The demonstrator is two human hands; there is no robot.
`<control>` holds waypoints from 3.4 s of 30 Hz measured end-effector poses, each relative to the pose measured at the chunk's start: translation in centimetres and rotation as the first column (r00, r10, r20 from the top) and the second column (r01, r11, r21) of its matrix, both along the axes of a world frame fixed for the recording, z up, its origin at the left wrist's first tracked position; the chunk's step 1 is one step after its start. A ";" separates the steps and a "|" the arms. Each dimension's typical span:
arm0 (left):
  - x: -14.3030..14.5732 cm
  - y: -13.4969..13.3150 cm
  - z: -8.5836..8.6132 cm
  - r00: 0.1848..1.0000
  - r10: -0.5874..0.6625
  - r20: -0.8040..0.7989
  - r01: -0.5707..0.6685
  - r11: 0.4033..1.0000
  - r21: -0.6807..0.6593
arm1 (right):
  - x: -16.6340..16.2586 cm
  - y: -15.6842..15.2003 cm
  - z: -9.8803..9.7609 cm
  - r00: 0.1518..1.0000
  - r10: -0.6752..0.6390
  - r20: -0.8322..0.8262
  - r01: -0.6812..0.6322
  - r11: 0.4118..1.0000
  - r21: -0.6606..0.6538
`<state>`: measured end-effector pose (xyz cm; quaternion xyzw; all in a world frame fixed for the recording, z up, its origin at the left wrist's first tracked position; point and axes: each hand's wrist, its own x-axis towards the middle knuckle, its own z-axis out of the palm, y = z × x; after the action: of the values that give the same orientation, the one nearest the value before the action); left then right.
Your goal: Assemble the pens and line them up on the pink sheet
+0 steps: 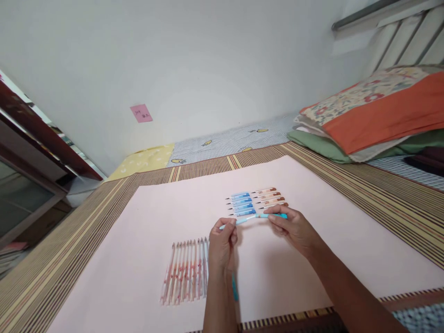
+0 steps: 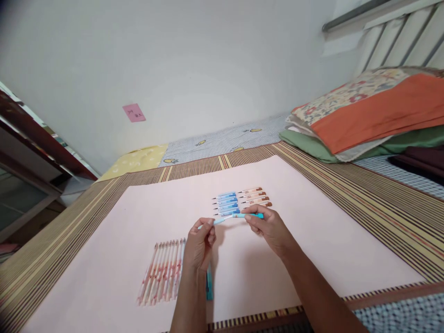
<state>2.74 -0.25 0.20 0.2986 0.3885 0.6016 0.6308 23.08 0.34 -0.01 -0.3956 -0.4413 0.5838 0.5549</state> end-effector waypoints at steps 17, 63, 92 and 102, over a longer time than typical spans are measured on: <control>0.5 -0.2 0.3 0.999 -0.050 0.003 0.050 0.999 0.006 | -2.9 -0.6 -0.6 1.000 0.016 0.010 -0.016 1.000 0.008; 2.0 -1.2 1.6 0.971 -0.084 -0.223 0.102 0.992 0.070 | -4.7 -0.9 0.1 0.955 -0.294 0.047 0.296 0.955 -0.031; 2.4 -1.2 1.5 0.995 -0.084 -0.055 0.086 0.996 0.036 | -5.5 -1.5 0.4 0.972 -0.062 -0.225 0.050 0.997 -0.059; 2.7 -1.7 2.4 0.976 0.059 -0.212 -0.013 0.977 0.213 | -6.3 -1.4 0.6 0.932 -0.081 -0.354 0.046 0.993 -0.106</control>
<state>5.40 -1.97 2.56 0.4204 0.3946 0.6145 0.5385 16.76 -1.01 0.59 -0.3230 -0.2917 0.6483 0.6248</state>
